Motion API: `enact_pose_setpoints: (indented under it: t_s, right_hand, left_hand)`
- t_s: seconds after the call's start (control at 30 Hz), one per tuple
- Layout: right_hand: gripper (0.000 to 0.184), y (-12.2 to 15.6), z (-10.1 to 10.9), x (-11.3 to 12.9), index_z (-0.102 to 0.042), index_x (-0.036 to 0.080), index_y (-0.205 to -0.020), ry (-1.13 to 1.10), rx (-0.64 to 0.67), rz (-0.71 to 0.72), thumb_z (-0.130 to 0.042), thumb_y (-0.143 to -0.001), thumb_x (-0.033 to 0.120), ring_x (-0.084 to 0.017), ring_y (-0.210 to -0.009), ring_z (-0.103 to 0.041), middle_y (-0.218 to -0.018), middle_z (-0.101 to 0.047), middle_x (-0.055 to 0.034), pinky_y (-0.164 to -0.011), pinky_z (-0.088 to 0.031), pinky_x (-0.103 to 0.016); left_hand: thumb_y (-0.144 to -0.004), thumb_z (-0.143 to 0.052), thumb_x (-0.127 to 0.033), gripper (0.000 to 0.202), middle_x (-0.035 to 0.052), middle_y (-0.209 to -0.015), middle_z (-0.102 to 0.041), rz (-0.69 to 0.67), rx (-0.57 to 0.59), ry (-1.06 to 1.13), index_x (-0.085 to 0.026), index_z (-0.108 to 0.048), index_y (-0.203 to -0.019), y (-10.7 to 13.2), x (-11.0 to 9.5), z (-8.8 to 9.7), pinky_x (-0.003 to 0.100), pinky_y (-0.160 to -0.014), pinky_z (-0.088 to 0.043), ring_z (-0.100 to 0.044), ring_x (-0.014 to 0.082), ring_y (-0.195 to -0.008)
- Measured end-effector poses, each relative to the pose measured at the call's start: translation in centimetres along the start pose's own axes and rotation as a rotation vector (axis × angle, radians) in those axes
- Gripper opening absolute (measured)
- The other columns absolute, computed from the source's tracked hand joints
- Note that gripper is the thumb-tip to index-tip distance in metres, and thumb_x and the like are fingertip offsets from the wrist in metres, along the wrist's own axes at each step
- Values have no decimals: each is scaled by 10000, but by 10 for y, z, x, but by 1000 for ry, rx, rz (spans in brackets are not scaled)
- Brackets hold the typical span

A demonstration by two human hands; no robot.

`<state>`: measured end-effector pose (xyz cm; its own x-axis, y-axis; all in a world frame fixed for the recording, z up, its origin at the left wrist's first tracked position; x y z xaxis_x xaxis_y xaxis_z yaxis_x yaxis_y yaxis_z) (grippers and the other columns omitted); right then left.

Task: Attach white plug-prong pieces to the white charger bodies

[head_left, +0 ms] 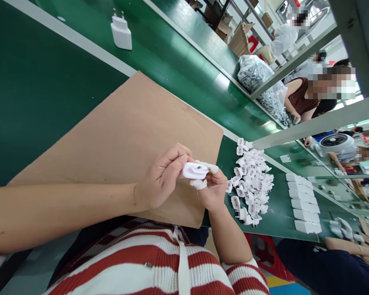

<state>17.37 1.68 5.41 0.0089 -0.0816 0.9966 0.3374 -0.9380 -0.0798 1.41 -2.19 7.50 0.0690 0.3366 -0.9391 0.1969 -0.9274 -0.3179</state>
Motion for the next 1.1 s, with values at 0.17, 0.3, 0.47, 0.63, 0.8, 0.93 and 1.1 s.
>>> enact_pose_setpoints:
  t_s: [0.17, 0.3, 0.47, 0.63, 0.8, 0.93, 1.1]
  right_hand:
    - [438, 3, 2, 3, -740, 260, -1081, 62, -13, 84, -935, -747, 466, -257, -966, -811, -1076, -839, -90, -843, -686, -396]
    - [358, 8, 3, 7, -753, 267, -1149, 139, -1, 224, -869, -842, 409, -230, -969, -809, -1099, -835, -87, -855, -680, -367]
    - [352, 8, 2, 9, -751, 253, -1184, 194, -5, 345, -845, -872, 385, -227, -960, -813, -1083, -833, -91, -819, -689, -350]
    - [391, 9, 0, 13, -739, 306, -1261, 151, 12, 428, -830, -884, 248, -193, -975, -812, -1134, -825, -58, -840, -687, -316]
    - [331, 10, 1, 8, -740, 269, -1233, 230, 9, 402, -796, -907, 296, -225, -988, -811, -1119, -821, -93, -830, -694, -355]
    - [329, 11, 1, 7, -737, 268, -1229, 229, 8, 426, -793, -904, 268, -223, -985, -809, -1117, -818, -95, -826, -692, -351]
    - [344, 10, -1, 9, -734, 272, -1237, 212, 0, 448, -804, -901, 273, -210, -953, -809, -1093, -818, -88, -809, -689, -332]
  left_hand:
    - [-1096, -460, -288, 218, 66, -1051, -631, -127, 45, 89, -194, -651, -1045, 8, 2, -3, 319, -819, -524, -607, 189, -908]
    - [-1089, -472, -307, 197, 87, -1140, -591, -165, 80, 151, -207, -627, -1160, 16, 13, -8, 349, -848, -516, -587, 206, -942]
    - [-1081, -474, -348, 239, 85, -1190, -563, -157, 89, 221, -220, -622, -1217, 20, 19, -10, 369, -918, -488, -554, 223, -1002]
    - [-1085, -457, -319, 253, 86, -1234, -545, -146, 117, 222, -224, -610, -1263, 20, 19, -10, 373, -958, -470, -540, 225, -1038]
    - [-1095, -430, -291, 225, 69, -1218, -553, -151, 115, 203, -230, -606, -1221, 20, 17, -9, 359, -939, -463, -542, 209, -1013]
    - [-1089, -403, -242, 222, 69, -1178, -580, -141, 107, 159, -211, -613, -1155, 17, 11, -7, 352, -883, -467, -557, 204, -984]
    - [-1095, -363, -204, 261, 63, -1123, -609, -88, 74, 134, -195, -623, -1066, 13, 5, -5, 337, -859, -474, -576, 193, -949]
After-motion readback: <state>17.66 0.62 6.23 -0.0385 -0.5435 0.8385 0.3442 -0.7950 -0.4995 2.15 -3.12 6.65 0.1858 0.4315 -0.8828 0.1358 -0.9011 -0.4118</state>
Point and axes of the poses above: each hand's wrist, its own y-axis away from the middle knuckle, its own z-axis out of the back of the hand, x = y × z, the point moved 6 cm from there along -y, towards the middle knuckle
